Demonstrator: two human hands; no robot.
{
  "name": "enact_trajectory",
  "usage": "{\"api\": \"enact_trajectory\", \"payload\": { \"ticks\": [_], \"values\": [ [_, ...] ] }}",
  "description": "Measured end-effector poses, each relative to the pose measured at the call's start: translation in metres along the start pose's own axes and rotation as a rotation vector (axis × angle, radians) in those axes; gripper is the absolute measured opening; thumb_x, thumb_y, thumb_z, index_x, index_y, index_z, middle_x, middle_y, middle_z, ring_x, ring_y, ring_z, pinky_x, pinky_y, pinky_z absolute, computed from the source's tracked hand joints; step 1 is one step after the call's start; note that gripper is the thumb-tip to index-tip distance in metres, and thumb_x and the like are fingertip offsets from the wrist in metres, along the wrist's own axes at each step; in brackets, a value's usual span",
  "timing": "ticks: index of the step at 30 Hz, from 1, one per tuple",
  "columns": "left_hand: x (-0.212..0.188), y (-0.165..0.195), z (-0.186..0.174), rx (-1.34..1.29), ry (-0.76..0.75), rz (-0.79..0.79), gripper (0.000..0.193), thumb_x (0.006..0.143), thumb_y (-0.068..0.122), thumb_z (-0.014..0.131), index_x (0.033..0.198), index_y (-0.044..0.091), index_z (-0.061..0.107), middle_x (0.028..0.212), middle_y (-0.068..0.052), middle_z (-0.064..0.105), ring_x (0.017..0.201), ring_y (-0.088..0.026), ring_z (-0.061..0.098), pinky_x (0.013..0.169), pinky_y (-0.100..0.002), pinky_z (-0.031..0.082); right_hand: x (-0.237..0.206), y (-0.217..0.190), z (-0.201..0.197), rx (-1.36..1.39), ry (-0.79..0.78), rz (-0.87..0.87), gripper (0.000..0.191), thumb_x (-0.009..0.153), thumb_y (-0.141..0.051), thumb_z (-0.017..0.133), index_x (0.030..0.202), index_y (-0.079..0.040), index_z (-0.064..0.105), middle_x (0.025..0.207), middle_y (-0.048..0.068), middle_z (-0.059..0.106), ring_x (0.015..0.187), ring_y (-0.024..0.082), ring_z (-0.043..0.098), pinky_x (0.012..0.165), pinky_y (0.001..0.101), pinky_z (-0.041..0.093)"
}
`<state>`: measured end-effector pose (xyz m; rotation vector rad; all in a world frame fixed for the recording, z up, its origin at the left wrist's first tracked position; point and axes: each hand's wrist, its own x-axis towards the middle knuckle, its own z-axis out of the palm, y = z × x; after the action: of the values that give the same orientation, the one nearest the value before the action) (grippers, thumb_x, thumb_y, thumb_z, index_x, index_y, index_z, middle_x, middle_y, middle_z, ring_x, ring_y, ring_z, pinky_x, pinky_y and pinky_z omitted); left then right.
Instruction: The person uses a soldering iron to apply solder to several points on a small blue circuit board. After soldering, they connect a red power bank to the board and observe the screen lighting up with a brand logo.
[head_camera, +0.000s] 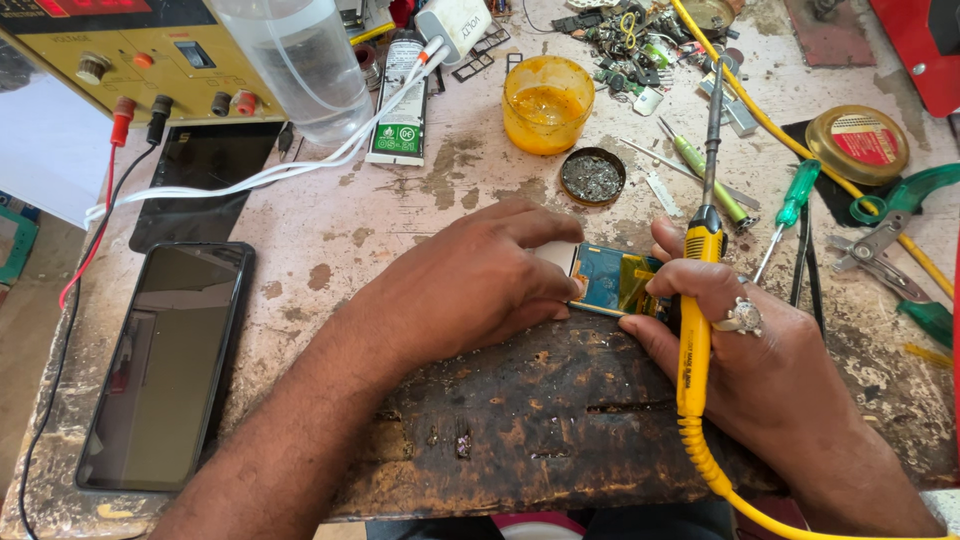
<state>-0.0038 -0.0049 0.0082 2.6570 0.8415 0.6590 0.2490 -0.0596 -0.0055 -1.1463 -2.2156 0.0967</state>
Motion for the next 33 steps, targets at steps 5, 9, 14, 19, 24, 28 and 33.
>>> {"api": "enact_trajectory", "payload": {
  "ticks": [5,9,14,19,24,28,33],
  "values": [
    [0.0000,0.0005,0.0004,0.008,-0.004,0.001,0.017,0.083,0.026,0.079,0.098,0.019,0.082,0.135,-0.012,0.066,0.125,-0.028,0.060,0.099,-0.041,0.053,-0.0004,-0.0004,-0.0002,0.005,0.000,0.006,0.048,0.081,-0.017,0.084,0.113,-0.008,0.049,0.140,0.024,0.064,0.102,0.032,0.076,0.074,0.0359,0.061],
    [-0.0005,-0.0004,-0.0009,0.000,-0.009,0.006,0.018,0.083,0.025,0.079,0.099,0.019,0.082,0.135,-0.011,0.066,0.126,-0.028,0.061,0.099,-0.041,0.053,-0.0005,0.0006,0.0004,0.016,0.000,-0.004,0.048,0.081,-0.017,0.083,0.113,-0.008,0.049,0.140,0.025,0.064,0.106,0.033,0.075,0.075,0.0356,0.062],
    [0.0021,0.0000,0.0003,0.013,-0.017,0.004,0.017,0.083,0.026,0.079,0.099,0.019,0.082,0.134,-0.012,0.066,0.126,-0.028,0.060,0.100,-0.041,0.053,-0.0001,0.0021,-0.0012,0.030,-0.001,-0.001,0.047,0.082,-0.017,0.083,0.113,-0.008,0.048,0.140,0.025,0.064,0.111,0.033,0.074,0.078,0.0356,0.062],
    [0.0023,0.0010,0.0006,0.014,-0.015,-0.001,0.016,0.083,0.025,0.079,0.097,0.019,0.082,0.134,-0.012,0.066,0.127,-0.029,0.059,0.099,-0.042,0.053,0.0000,0.0017,-0.0016,0.003,0.005,-0.010,0.047,0.082,-0.017,0.083,0.113,-0.008,0.048,0.139,0.025,0.064,0.115,0.034,0.073,0.083,0.0368,0.061],
    [0.0019,0.0021,0.0002,0.039,-0.023,0.003,0.015,0.083,0.026,0.078,0.096,0.019,0.082,0.134,-0.012,0.065,0.127,-0.029,0.058,0.099,-0.042,0.053,-0.0007,0.0018,-0.0022,-0.007,0.004,-0.015,0.047,0.082,-0.018,0.082,0.113,-0.008,0.049,0.137,0.025,0.065,0.115,0.034,0.072,0.083,0.0369,0.061],
    [0.0018,0.0027,-0.0001,0.046,-0.037,-0.017,0.014,0.084,0.026,0.077,0.095,0.020,0.082,0.134,-0.011,0.065,0.127,-0.029,0.058,0.097,-0.042,0.054,-0.0014,0.0025,-0.0018,0.009,-0.009,0.021,0.047,0.082,-0.019,0.083,0.112,-0.008,0.049,0.140,0.025,0.065,0.111,0.032,0.074,0.080,0.0357,0.062],
    [0.0025,0.0030,0.0004,0.050,-0.036,-0.016,0.013,0.085,0.026,0.077,0.095,0.020,0.082,0.135,-0.011,0.065,0.127,-0.029,0.058,0.096,-0.042,0.054,-0.0021,0.0025,-0.0022,0.015,-0.005,0.023,0.047,0.082,-0.019,0.083,0.112,-0.008,0.049,0.139,0.024,0.065,0.112,0.032,0.074,0.080,0.0357,0.062]
  ]
}}
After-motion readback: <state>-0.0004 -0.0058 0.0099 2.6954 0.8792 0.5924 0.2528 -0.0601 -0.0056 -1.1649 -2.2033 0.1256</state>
